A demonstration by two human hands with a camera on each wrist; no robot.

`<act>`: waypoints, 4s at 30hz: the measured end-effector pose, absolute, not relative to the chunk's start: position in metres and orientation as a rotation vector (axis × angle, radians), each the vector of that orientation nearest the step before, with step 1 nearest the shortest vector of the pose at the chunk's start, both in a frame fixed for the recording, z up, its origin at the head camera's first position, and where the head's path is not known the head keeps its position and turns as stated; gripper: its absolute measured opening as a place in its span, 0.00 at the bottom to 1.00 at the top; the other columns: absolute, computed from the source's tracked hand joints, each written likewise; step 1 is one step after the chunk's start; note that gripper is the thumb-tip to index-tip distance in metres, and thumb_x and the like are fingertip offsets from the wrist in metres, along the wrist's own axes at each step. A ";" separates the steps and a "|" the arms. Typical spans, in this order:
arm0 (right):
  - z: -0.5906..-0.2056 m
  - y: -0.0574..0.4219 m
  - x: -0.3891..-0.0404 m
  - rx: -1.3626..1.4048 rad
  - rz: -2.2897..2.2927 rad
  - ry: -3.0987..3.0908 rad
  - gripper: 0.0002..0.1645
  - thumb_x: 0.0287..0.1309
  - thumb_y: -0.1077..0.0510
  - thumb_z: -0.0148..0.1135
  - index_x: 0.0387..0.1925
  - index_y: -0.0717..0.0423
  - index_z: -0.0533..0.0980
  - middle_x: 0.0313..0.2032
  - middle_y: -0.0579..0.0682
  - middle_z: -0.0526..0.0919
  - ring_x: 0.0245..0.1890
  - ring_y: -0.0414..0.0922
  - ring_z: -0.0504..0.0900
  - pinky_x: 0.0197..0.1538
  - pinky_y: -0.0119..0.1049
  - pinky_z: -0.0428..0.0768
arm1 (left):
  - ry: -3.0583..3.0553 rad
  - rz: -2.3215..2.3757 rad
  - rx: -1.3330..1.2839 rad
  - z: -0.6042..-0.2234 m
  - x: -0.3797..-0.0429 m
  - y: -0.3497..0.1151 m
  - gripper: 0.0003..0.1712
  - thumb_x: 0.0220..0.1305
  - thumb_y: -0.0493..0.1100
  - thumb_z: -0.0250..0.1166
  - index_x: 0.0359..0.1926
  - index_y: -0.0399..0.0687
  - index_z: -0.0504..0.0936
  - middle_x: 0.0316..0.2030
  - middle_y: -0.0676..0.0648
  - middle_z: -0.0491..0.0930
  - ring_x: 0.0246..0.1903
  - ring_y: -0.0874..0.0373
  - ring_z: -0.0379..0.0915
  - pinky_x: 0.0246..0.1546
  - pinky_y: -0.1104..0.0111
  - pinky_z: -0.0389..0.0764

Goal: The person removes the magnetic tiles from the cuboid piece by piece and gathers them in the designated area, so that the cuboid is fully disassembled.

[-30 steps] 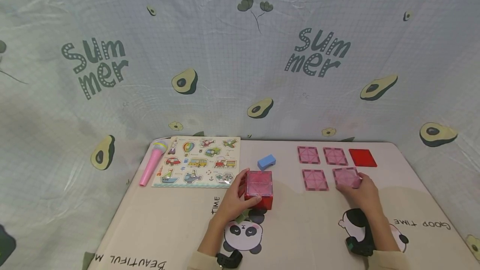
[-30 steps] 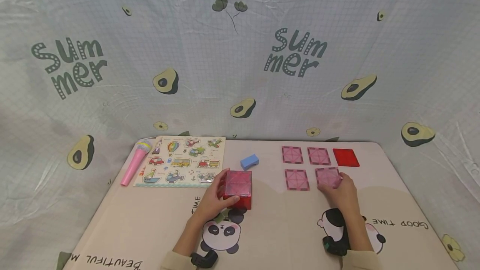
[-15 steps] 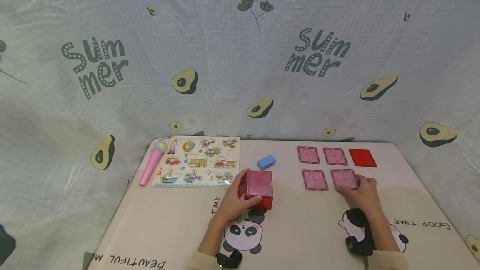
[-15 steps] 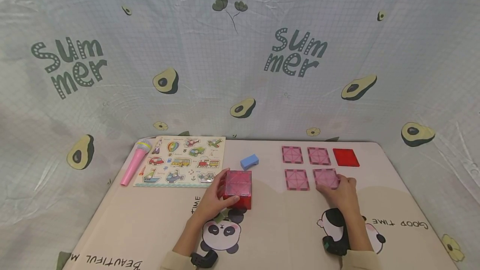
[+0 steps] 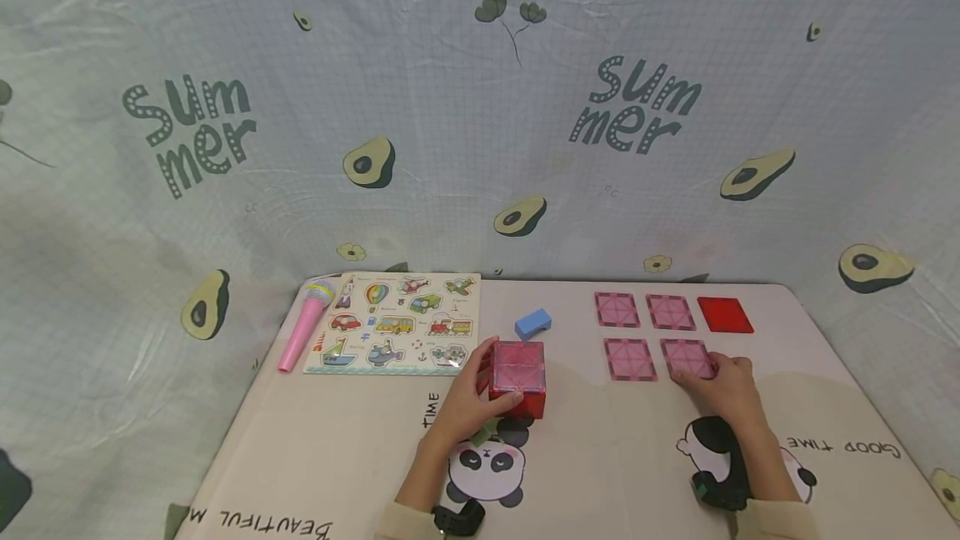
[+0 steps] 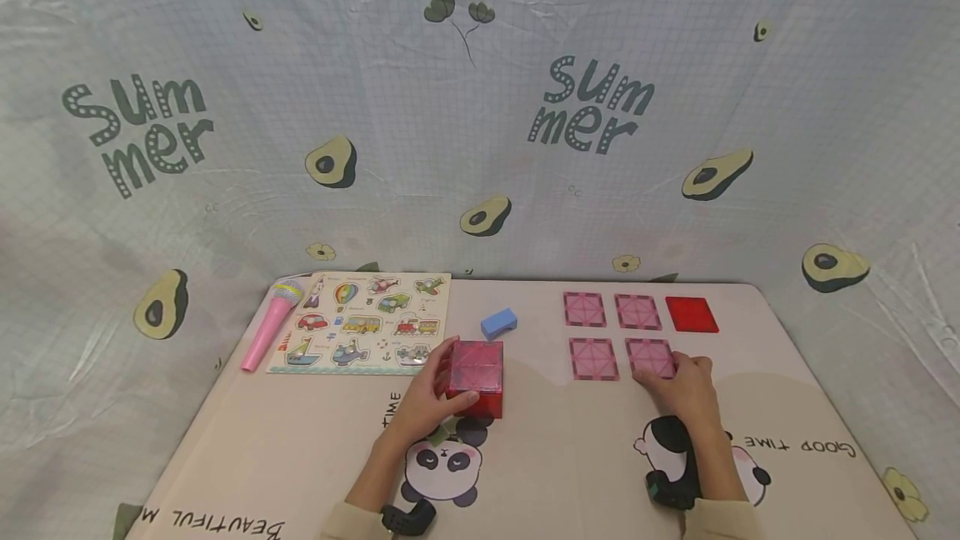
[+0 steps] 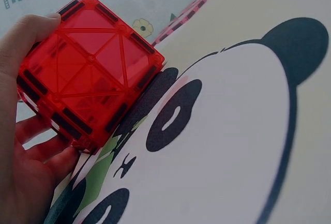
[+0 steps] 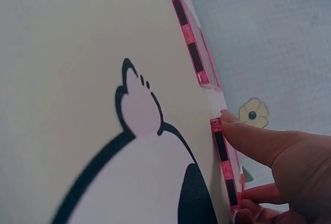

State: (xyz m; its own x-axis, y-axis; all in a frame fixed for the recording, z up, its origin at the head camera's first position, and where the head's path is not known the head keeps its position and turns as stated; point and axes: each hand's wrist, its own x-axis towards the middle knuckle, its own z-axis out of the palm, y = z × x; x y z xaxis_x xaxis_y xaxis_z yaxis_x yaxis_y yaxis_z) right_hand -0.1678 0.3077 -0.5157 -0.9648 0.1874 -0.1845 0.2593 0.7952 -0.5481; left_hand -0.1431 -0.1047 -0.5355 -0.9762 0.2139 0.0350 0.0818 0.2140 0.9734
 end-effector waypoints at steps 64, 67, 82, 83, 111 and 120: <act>-0.470 0.195 -0.162 -0.156 -1.299 2.990 0.48 0.58 0.41 0.70 0.70 0.62 0.64 0.51 0.59 0.74 0.43 0.48 0.72 0.36 0.24 0.77 | 2.383 1.864 0.315 -0.537 -0.144 -0.105 0.52 0.56 0.53 0.75 0.76 0.65 0.55 0.71 0.48 0.66 0.72 0.47 0.64 0.70 0.55 0.69; -0.471 0.188 -0.162 -0.177 -1.298 2.991 0.47 0.57 0.40 0.71 0.69 0.60 0.66 0.50 0.58 0.76 0.42 0.48 0.73 0.37 0.25 0.77 | 2.388 1.855 0.305 -0.537 -0.144 -0.105 0.53 0.55 0.53 0.75 0.77 0.64 0.55 0.71 0.49 0.66 0.72 0.48 0.64 0.71 0.55 0.69; -0.478 0.157 -0.162 -0.335 -1.262 3.002 0.45 0.54 0.41 0.73 0.67 0.57 0.69 0.49 0.57 0.80 0.42 0.47 0.78 0.39 0.28 0.80 | 2.394 1.854 0.304 -0.536 -0.144 -0.105 0.52 0.55 0.54 0.75 0.76 0.67 0.56 0.71 0.50 0.66 0.72 0.49 0.64 0.71 0.56 0.69; -0.479 0.155 -0.162 -0.344 -1.264 2.999 0.45 0.54 0.41 0.73 0.67 0.57 0.69 0.49 0.57 0.80 0.42 0.47 0.78 0.40 0.29 0.80 | 2.394 1.854 0.304 -0.536 -0.144 -0.105 0.52 0.55 0.54 0.75 0.76 0.67 0.56 0.71 0.50 0.66 0.72 0.49 0.64 0.71 0.56 0.69; -0.488 0.110 -0.157 -0.515 -1.377 2.804 0.43 0.55 0.47 0.74 0.67 0.62 0.70 0.39 0.46 0.81 0.35 0.39 0.75 0.36 0.24 0.80 | 2.395 1.859 0.328 -0.538 -0.144 -0.105 0.53 0.56 0.54 0.75 0.77 0.62 0.55 0.72 0.49 0.65 0.72 0.49 0.64 0.69 0.59 0.70; -0.490 0.108 -0.159 -0.544 -1.437 2.791 0.41 0.54 0.51 0.75 0.65 0.64 0.71 0.37 0.48 0.80 0.33 0.39 0.74 0.35 0.24 0.79 | 2.402 1.856 0.335 -0.538 -0.145 -0.105 0.52 0.56 0.54 0.75 0.77 0.63 0.55 0.71 0.49 0.66 0.71 0.49 0.65 0.69 0.59 0.70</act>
